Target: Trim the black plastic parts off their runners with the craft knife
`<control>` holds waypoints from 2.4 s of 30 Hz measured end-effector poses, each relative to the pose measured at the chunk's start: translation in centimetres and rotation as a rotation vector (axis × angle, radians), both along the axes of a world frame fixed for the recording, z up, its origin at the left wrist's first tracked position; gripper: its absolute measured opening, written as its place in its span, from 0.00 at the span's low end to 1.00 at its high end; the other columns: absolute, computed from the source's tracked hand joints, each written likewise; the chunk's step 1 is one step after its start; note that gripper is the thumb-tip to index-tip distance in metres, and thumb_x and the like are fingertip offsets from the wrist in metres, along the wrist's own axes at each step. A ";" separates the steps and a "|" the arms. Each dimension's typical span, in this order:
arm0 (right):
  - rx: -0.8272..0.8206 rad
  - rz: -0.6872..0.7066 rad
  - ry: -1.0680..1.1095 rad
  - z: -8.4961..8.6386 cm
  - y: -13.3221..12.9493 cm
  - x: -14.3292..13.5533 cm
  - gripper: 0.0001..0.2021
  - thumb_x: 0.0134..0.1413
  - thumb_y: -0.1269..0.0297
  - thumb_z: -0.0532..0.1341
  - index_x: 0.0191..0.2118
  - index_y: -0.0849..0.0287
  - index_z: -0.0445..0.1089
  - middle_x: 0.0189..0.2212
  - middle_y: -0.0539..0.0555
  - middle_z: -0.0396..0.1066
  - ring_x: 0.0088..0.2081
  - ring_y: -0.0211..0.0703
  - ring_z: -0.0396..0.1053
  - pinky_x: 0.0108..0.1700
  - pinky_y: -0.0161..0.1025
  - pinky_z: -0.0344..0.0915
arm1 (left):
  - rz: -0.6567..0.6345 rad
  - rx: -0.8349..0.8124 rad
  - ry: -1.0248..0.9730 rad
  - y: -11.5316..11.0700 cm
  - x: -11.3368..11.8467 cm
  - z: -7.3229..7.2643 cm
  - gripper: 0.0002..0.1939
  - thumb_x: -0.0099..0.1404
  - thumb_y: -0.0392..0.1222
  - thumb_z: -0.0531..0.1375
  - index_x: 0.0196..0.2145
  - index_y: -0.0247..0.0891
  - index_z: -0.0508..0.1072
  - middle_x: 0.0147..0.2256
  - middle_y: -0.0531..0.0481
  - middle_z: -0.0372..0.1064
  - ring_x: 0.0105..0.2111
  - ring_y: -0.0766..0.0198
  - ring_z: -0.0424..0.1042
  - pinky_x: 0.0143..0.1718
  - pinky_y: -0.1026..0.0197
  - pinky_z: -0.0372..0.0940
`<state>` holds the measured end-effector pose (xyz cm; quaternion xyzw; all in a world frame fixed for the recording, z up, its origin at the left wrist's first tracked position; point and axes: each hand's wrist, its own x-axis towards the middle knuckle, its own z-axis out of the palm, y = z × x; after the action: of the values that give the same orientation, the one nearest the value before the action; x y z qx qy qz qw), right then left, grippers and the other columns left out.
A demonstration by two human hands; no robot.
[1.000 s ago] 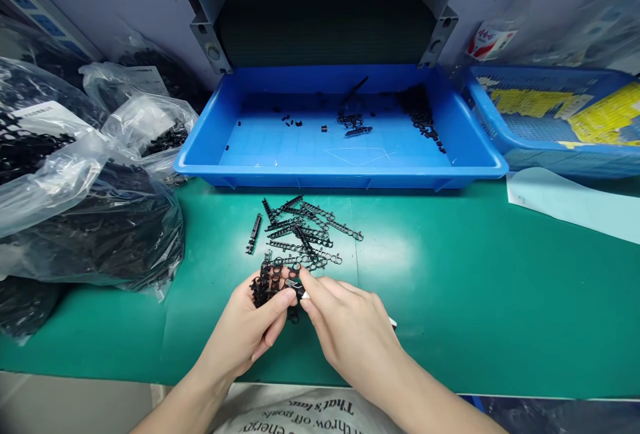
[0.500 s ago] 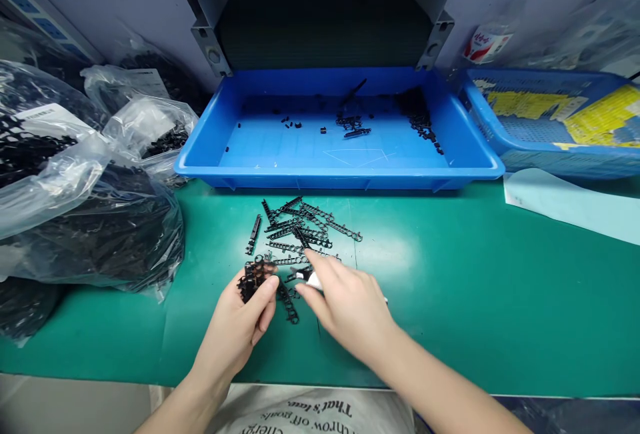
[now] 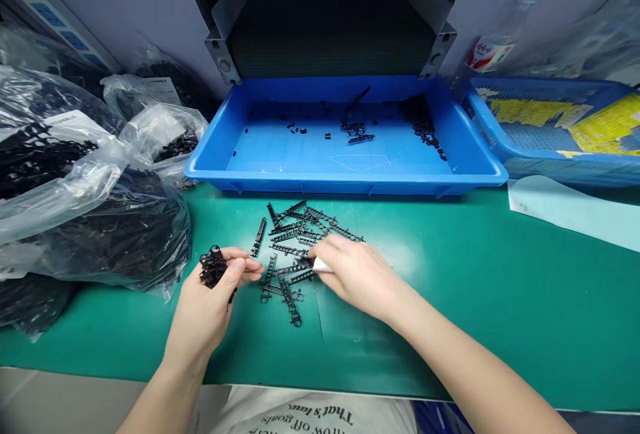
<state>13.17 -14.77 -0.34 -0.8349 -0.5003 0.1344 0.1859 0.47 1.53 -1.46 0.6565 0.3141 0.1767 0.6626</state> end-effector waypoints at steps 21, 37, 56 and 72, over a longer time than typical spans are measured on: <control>0.297 -0.095 0.100 -1.9 -1.3 -5.3 0.18 0.63 0.65 0.43 0.54 0.62 0.60 0.40 0.55 0.72 0.38 0.43 0.69 0.35 0.41 0.69 | -0.369 -0.420 0.085 -3.1 0.2 0.0 0.12 0.56 0.40 0.59 0.37 0.32 0.63 0.19 0.53 0.69 0.15 0.69 0.67 0.16 0.70 0.64; 0.303 -0.132 0.027 -2.1 -1.1 -6.3 0.17 0.61 0.68 0.45 0.52 0.64 0.62 0.28 0.52 0.71 0.27 0.40 0.67 0.24 0.35 0.63 | -0.370 -0.233 0.165 -3.4 -0.2 -0.5 0.07 0.60 0.41 0.55 0.32 0.34 0.62 0.13 0.57 0.65 0.10 0.72 0.61 0.13 0.71 0.57; -0.188 -0.261 -0.193 -2.7 -0.6 0.8 0.05 0.54 0.68 0.56 0.38 0.58 0.65 0.33 0.54 0.67 0.28 0.43 0.69 0.23 0.34 0.57 | -0.182 -0.132 0.156 -0.9 -0.8 0.0 0.16 0.56 0.47 0.58 0.39 0.34 0.66 0.16 0.57 0.58 0.17 0.71 0.56 0.20 0.68 0.53; 0.374 0.122 0.101 0.3 -2.3 -1.3 0.12 0.54 0.78 0.48 0.39 0.57 0.63 0.38 0.53 0.65 0.35 0.38 0.66 0.33 0.35 0.64 | -0.482 -0.086 0.185 -2.7 1.6 1.1 0.08 0.53 0.39 0.60 0.27 0.38 0.62 0.31 0.51 0.72 0.33 0.64 0.70 0.35 0.64 0.64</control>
<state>11.88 -17.02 -0.07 -0.7461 -0.5565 0.0917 0.3539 2.11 -1.17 -0.39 0.6970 0.2152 -0.0608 0.6813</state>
